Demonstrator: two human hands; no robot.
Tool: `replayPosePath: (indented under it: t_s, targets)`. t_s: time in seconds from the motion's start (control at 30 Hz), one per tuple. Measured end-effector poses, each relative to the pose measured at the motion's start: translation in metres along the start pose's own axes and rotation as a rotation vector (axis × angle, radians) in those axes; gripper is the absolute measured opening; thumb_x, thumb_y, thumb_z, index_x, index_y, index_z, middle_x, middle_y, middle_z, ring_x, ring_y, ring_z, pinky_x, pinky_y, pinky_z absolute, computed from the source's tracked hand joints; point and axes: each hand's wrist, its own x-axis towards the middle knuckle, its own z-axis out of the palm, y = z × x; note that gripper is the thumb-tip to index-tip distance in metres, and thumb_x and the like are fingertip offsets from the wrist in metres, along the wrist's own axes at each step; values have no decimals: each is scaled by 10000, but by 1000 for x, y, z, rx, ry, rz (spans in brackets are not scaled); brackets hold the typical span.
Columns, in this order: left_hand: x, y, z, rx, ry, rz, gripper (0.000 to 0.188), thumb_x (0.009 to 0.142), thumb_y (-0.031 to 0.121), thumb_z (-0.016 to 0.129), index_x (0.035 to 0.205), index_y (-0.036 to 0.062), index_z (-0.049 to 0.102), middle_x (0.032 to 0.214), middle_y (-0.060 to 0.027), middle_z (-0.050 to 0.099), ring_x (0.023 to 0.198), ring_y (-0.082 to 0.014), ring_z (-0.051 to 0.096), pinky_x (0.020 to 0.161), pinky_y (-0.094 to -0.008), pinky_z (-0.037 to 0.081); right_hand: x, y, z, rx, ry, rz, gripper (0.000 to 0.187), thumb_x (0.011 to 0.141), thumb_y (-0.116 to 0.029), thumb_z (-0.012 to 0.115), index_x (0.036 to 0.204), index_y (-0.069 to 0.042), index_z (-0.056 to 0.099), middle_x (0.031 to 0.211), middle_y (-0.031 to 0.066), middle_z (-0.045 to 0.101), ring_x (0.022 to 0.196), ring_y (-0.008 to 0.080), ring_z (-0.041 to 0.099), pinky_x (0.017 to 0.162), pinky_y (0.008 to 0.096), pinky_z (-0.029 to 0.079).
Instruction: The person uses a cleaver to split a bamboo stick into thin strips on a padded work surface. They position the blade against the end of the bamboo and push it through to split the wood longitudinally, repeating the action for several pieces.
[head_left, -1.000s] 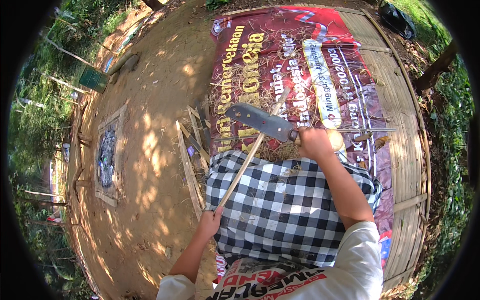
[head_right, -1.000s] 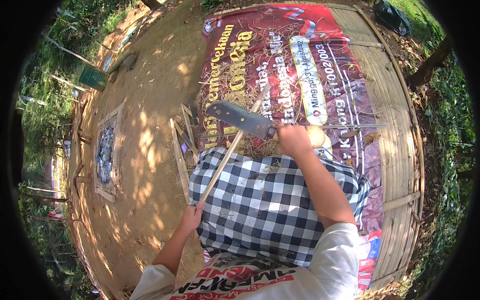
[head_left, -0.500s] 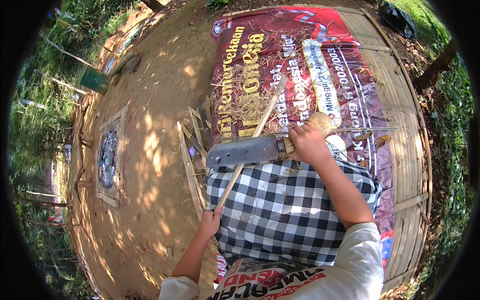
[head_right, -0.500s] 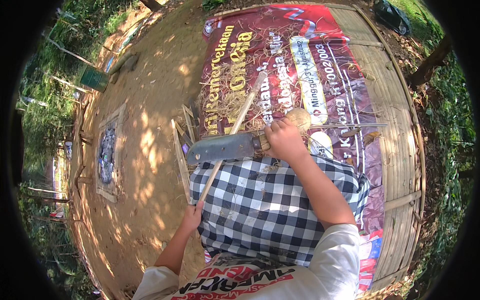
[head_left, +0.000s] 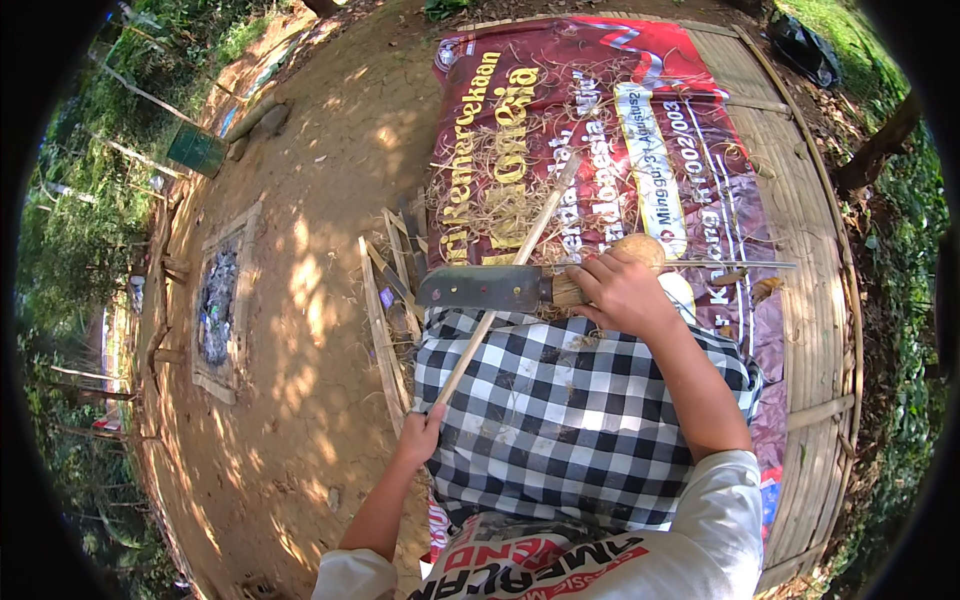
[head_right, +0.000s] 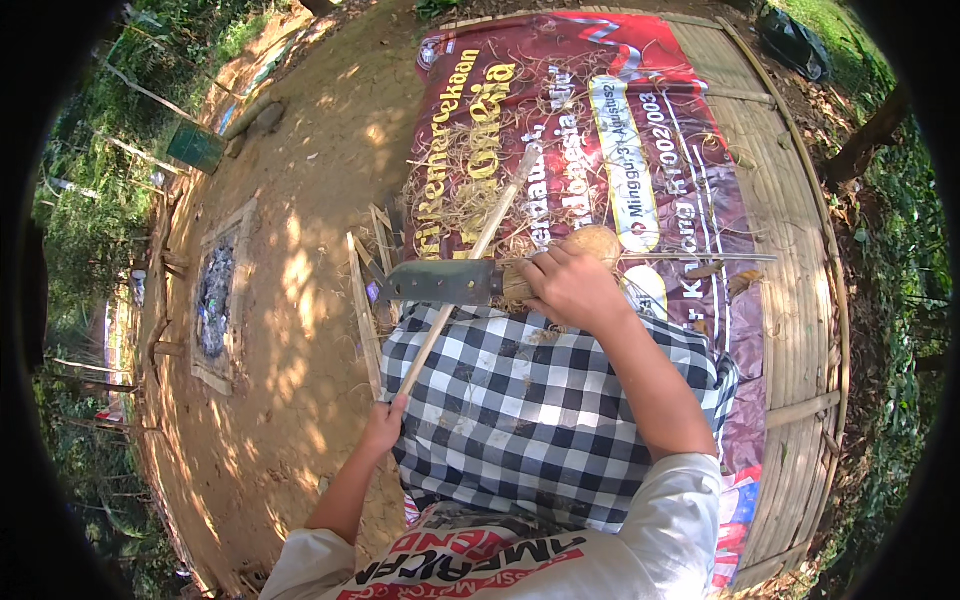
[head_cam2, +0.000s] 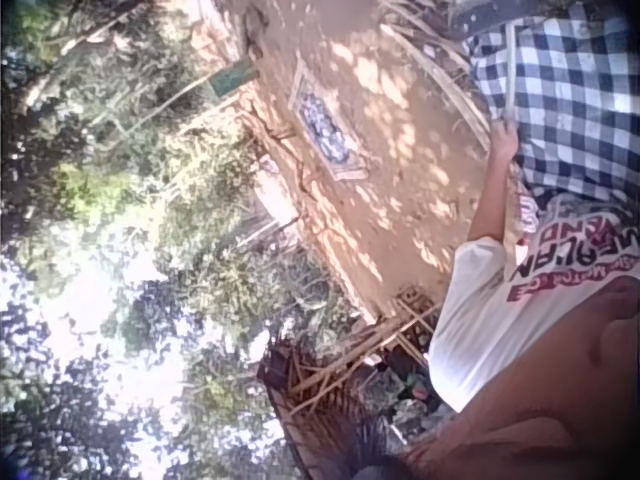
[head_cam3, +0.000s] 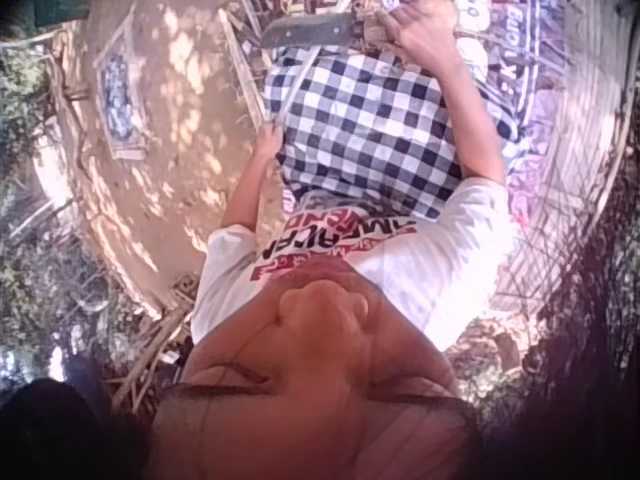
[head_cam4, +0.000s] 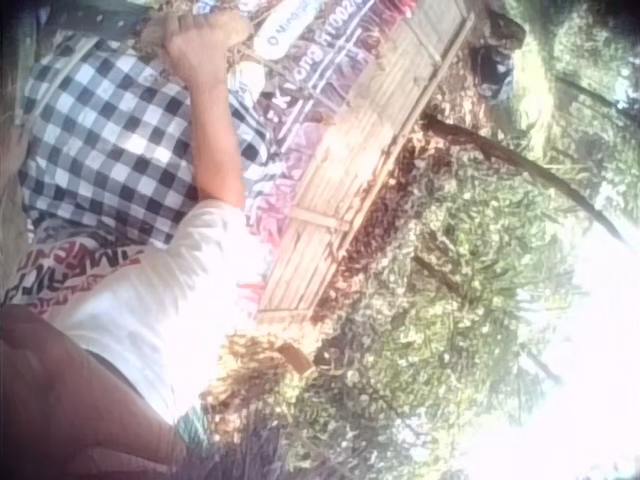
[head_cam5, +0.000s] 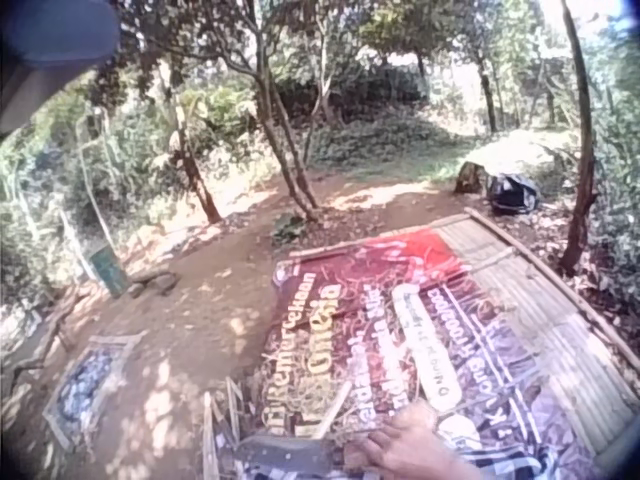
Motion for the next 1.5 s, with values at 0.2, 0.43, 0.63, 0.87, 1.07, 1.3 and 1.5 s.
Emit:
replayPosePath:
  t_s: [0.2, 0.43, 0.63, 0.87, 1.07, 1.3, 1.5]
  targets:
    - [-1, 4, -1, -20, -15, -15, 742, 953, 557, 492, 615, -102, 551, 517, -210, 490, 525, -309, 550, 571, -441, 449, -2, -14, 18, 8, -5, 58, 497, 813, -348, 697, 1171, -21, 588, 879, 88, 626, 798, 255, 634, 738, 370, 510]
    - [1, 2, -3, 15, -45, -28, 732, 955, 559, 484, 652, -103, 569, 538, -224, 509, 539, -315, 559, 584, -442, 454, -5, -30, 33, -10, 1, -62, 525, 874, -409, 620, 1265, -67, 554, 851, 102, 585, 774, 258, 616, 663, 369, 515]
    - [-1, 5, -9, 71, -66, -37, 717, 957, 549, 490, 649, -93, 579, 538, -219, 516, 538, -318, 559, 578, -439, 451, -14, 19, 25, -156, 20, -39, 509, 886, -473, 597, 1280, -152, 551, 820, 78, 565, 739, 241, 609, 629, 362, 517]
    - [0, 11, -10, 10, -70, -18, 748, 953, 566, 484, 621, -100, 560, 526, -217, 502, 527, -322, 547, 561, -440, 442, -24, 33, 35, -204, -8, 165, 471, 877, -407, 645, 1232, -103, 587, 811, 92, 581, 721, 240, 632, 622, 361, 518]
    - [4, -17, 0, -25, -56, -16, 715, 955, 531, 509, 613, -96, 543, 509, -197, 482, 498, -300, 519, 549, -436, 435, -19, -17, 34, 38, -143, 18, 569, 884, -388, 626, 1358, -102, 493, 895, 109, 576, 762, 250, 634, 650, 374, 522]
    - [0, -12, -2, -83, -68, 5, 667, 972, 476, 512, 622, -91, 539, 500, -167, 464, 482, -250, 476, 532, -419, 414, -23, 47, 23, -128, -126, 212, 529, 922, -398, 576, 1347, -99, 481, 883, 113, 618, 720, 280, 656, 599, 381, 533]
    - [4, -20, 4, -68, -28, -27, 699, 959, 519, 512, 615, -88, 543, 504, -186, 480, 493, -259, 514, 548, -421, 431, -24, 39, 21, -24, 43, 370, 533, 878, -362, 642, 1303, -63, 526, 861, 141, 647, 599, 311, 642, 518, 416, 526]
